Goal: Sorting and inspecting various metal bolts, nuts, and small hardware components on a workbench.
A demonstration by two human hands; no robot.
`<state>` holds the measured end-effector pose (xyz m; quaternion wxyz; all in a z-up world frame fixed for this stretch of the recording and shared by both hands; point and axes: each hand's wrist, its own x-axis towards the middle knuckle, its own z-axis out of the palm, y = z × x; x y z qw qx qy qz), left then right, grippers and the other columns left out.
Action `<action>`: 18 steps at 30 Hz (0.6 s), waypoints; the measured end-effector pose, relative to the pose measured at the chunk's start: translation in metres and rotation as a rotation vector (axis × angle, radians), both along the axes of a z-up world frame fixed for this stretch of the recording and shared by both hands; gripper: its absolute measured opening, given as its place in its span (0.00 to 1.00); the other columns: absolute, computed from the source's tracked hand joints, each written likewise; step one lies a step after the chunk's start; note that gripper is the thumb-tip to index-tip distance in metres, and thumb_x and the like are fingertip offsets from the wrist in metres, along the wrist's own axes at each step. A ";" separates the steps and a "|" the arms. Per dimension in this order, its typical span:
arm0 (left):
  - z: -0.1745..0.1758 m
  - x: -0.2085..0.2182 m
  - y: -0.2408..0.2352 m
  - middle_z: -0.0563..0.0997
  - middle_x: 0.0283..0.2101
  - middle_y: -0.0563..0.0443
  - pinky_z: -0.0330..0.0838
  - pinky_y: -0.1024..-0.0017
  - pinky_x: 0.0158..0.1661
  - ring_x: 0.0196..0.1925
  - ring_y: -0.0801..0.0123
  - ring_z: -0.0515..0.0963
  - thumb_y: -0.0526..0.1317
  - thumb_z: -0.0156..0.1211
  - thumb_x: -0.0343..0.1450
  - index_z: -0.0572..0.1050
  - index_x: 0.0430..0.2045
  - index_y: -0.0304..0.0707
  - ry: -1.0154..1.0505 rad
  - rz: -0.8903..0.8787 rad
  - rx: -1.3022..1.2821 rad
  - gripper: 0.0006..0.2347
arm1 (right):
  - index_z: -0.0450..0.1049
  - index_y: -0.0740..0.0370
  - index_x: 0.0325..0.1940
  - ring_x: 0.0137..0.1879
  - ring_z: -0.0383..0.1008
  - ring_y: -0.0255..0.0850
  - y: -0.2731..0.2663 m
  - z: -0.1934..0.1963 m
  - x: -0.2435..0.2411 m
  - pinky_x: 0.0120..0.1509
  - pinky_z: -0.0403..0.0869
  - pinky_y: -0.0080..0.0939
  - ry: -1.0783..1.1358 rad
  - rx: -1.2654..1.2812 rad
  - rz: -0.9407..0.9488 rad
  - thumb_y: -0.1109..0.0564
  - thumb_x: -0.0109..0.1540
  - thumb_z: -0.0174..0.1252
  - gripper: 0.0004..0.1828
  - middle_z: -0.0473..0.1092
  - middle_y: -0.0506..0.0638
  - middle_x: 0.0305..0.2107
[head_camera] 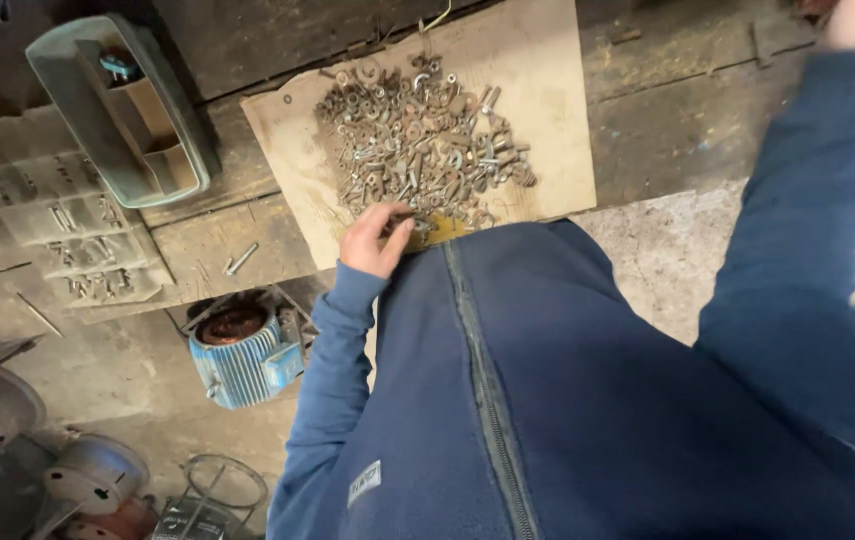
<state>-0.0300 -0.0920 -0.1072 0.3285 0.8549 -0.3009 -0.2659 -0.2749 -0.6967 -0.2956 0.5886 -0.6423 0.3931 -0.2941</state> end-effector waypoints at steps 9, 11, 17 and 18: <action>0.006 0.033 0.004 0.81 0.38 0.50 0.72 0.72 0.35 0.31 0.64 0.78 0.36 0.61 0.71 0.79 0.41 0.36 -0.008 -0.156 -0.120 0.07 | 0.69 0.79 0.62 0.43 0.74 0.46 0.282 0.147 0.072 0.50 0.75 0.40 0.011 0.005 0.354 0.71 0.74 0.53 0.13 0.74 0.66 0.45; 0.007 0.042 0.007 0.82 0.41 0.49 0.73 0.72 0.39 0.36 0.62 0.79 0.36 0.61 0.72 0.79 0.40 0.36 0.004 -0.167 -0.199 0.07 | 0.77 0.85 0.55 0.41 0.74 0.47 0.331 0.183 0.088 0.51 0.73 0.43 0.132 -0.258 0.532 0.75 0.70 0.61 0.10 0.76 0.65 0.39; 0.013 0.048 0.023 0.78 0.49 0.48 0.73 0.69 0.52 0.51 0.58 0.79 0.34 0.62 0.70 0.77 0.43 0.36 -0.023 -0.132 -0.228 0.09 | 0.81 0.75 0.54 0.31 0.70 0.43 0.395 0.186 0.092 0.36 0.69 0.39 0.310 -0.512 0.685 0.64 0.69 0.66 0.11 0.76 0.58 0.35; 0.007 0.048 0.027 0.78 0.49 0.48 0.73 0.69 0.52 0.51 0.58 0.79 0.34 0.62 0.70 0.77 0.43 0.36 -0.016 -0.143 -0.234 0.09 | 0.81 0.75 0.54 0.31 0.70 0.43 0.401 0.184 0.091 0.36 0.69 0.39 0.321 -0.513 0.675 0.64 0.69 0.66 0.11 0.76 0.58 0.35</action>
